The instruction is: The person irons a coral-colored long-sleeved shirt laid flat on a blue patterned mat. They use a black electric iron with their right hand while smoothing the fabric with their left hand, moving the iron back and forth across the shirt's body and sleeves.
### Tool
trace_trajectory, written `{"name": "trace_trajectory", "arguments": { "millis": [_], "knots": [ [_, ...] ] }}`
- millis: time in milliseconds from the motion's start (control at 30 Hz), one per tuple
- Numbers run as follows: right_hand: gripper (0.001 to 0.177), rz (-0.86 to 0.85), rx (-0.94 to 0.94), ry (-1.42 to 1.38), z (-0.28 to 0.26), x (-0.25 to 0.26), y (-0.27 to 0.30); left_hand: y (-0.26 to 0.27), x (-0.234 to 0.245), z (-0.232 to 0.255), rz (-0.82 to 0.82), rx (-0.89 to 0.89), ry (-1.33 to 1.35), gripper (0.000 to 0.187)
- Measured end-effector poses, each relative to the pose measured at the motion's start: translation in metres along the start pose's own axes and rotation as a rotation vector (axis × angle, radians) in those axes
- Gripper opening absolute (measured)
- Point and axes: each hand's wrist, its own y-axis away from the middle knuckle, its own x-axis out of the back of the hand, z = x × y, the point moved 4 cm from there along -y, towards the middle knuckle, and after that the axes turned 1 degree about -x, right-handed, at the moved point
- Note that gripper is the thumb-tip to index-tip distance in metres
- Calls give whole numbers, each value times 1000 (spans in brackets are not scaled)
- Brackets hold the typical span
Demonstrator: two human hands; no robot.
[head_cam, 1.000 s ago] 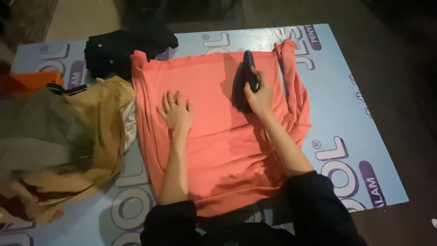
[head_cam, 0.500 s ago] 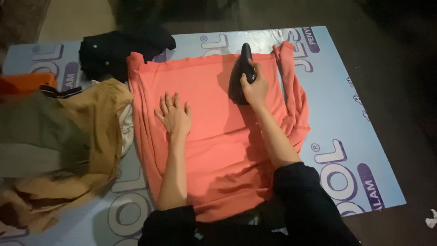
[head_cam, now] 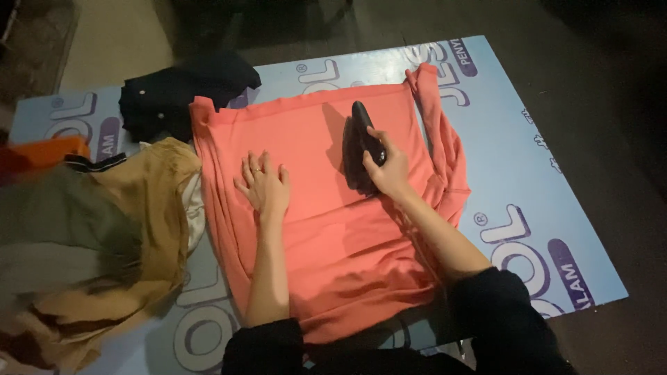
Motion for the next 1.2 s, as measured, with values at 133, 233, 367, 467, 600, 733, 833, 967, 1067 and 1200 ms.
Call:
{"name": "trace_trajectory", "arguments": {
  "millis": [133, 233, 367, 467, 600, 733, 833, 967, 1067, 1200],
  "knots": [
    [47, 14, -16, -12, 22, -12, -30, 2, 1, 1, -16, 28, -24, 56],
    [46, 78, -27, 22, 29, -24, -57, 2, 5, 3, -23, 12, -16, 55],
    [49, 155, -137, 69, 31, -32, -68, 3, 14, 8, -9, 11, -10, 53],
    [49, 111, -147, 57, 21, -22, -54, 2, 10, 6, -13, 15, -3, 54],
    [49, 18, -124, 2, 6, -4, -23, 1, -5, 0, -9, 3, -15, 54],
    [52, 5, -116, -37, 6, 11, -9, 2, 8, 6, -18, -5, 8, 54],
    [52, 20, -44, 49, 21, 10, -26, 0, 2, 5, -14, 24, -7, 56],
    [46, 172, -32, 114, 42, -6, -58, 4, 1, 2, -9, 10, 8, 53],
    [46, 237, -41, 138, 44, -15, -73, 3, 5, 4, -3, -13, 2, 53],
    [45, 225, 7, 118, 42, -12, -62, 4, 11, 6, 21, -32, -11, 53]
  ]
}}
